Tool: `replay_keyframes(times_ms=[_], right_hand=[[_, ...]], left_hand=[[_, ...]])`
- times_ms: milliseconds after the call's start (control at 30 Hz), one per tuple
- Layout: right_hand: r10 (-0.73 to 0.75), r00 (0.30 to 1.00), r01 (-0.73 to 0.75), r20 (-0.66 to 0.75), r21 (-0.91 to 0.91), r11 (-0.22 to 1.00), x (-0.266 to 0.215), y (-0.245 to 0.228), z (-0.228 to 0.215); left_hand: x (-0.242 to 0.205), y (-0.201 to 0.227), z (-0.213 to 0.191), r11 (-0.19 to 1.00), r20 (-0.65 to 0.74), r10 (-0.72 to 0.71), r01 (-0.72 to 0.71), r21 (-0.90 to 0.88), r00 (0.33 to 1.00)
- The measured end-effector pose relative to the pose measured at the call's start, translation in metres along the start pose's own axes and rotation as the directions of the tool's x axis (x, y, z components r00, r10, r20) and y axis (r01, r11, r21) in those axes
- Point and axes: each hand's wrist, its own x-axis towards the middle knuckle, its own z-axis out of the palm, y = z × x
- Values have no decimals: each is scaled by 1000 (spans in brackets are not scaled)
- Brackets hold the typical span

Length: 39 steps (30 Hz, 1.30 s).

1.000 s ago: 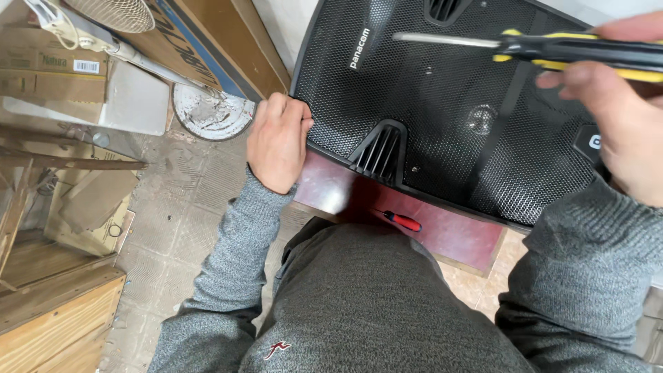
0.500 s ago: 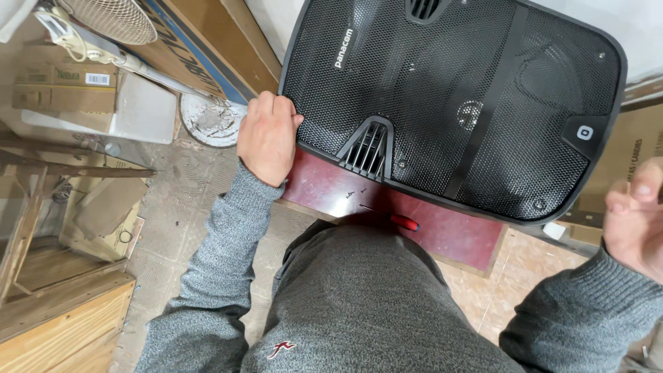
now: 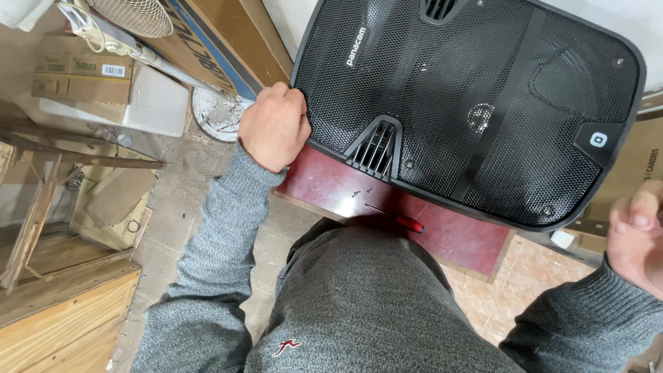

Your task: The person uses a screwdriver to remove screws from the back panel of a black Panasonic device. They unscrew multiple fasteners, place them on the table, and continue removing additional screws from different locations on the device.

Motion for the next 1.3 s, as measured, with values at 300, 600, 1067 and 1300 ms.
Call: replay_keyframes(times_ms=[300,600,1067,1300], right_hand=[[21,988,-64,-155,-283,957,66,-6,121],[62,927,-229,-370,-427,875,126,7,237],[-62,946,323,317,-918,229,295,74,387],[-4,890,432,455,-842,324,330,115,427]], left_hand=[[32,7,-18,975,291,90,-144,172,952],[26,-6,-2,965,231,168,-207,160,958],[2,-61,8,817,57,250,-179,-549,967],[-5,-61,12,740,-67,247,-233,-630,967]])
